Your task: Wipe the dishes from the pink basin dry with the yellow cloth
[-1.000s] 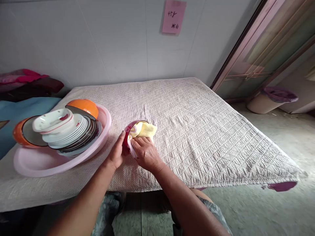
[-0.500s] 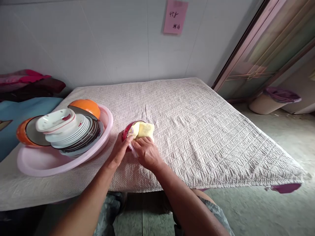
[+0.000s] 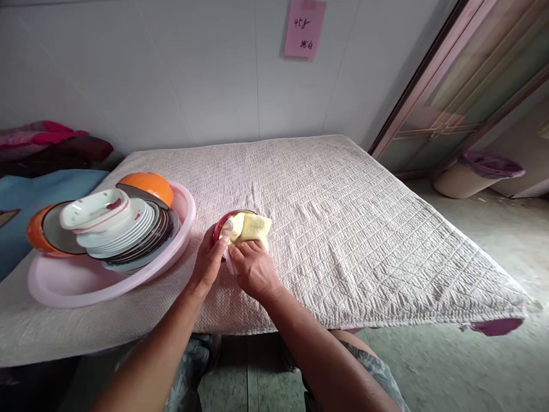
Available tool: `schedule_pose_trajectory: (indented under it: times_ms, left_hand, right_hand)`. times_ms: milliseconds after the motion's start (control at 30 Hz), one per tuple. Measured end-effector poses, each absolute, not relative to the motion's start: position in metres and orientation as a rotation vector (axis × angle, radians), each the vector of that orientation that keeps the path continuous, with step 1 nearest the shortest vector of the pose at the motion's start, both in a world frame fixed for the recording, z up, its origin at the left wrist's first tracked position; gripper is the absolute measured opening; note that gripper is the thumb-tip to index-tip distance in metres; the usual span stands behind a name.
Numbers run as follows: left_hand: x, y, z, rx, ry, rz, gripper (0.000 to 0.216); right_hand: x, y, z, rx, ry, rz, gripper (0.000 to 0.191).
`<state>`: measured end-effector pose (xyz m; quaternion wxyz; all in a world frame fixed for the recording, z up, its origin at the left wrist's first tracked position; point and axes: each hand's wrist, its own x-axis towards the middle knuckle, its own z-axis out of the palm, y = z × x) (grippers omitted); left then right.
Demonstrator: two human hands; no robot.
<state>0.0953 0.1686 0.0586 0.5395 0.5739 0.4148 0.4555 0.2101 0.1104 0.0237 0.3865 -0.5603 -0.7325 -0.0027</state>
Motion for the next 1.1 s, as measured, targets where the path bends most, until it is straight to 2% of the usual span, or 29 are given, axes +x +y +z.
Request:
schedule_pose_trajectory:
  times_ms: [100, 200, 300, 433, 567, 700, 833, 967, 1100]
  left_hand:
    - [0.105, 0.159, 0.049, 1.288, 0.956, 1.132, 0.040]
    - [0.105, 0.161, 0.040, 1.284, 0.913, 1.140, 0.036]
    - [0.093, 0.174, 0.045, 1.352, 0.909, 1.107, 0.033]
    - [0.087, 0.178, 0.057, 1.380, 0.960, 1.052, 0.038]
    - [0.098, 0.168, 0.052, 1.353, 0.998, 1.124, 0.036]
    - [0.099, 0.170, 0.045, 1.303, 0.879, 1.143, 0.033]
    - [0.081, 0.183, 0.053, 1.411, 0.908, 1.116, 0.034]
    - [0.075, 0.184, 0.062, 1.479, 0.986, 1.111, 0.028]
    - [0.086, 0.174, 0.058, 1.488, 0.941, 1.093, 0.033]
  right_hand:
    - [0.201, 0.109, 0.024, -1.483, -1.647, 0.124, 0.021]
    - [0.200, 0.107, 0.032, -1.462, -1.677, 0.173, 0.032]
    - [0.210, 0.108, 0.035, -1.404, -1.909, 0.053, 0.043]
    - [0.216, 0.110, 0.024, -1.458, -1.940, -0.056, 0.034]
    - [0.202, 0.112, 0.016, -1.512, -1.726, 0.049, 0.025]
    - [0.195, 0.112, 0.026, -1.505, -1.687, 0.143, 0.033]
    - [0.210, 0.111, 0.031, -1.434, -1.956, 0.012, 0.045]
    - [0.216, 0.110, 0.022, -1.460, -1.950, -0.071, 0.037]
    - [0.200, 0.111, 0.016, -1.482, -1.722, 0.054, 0.030]
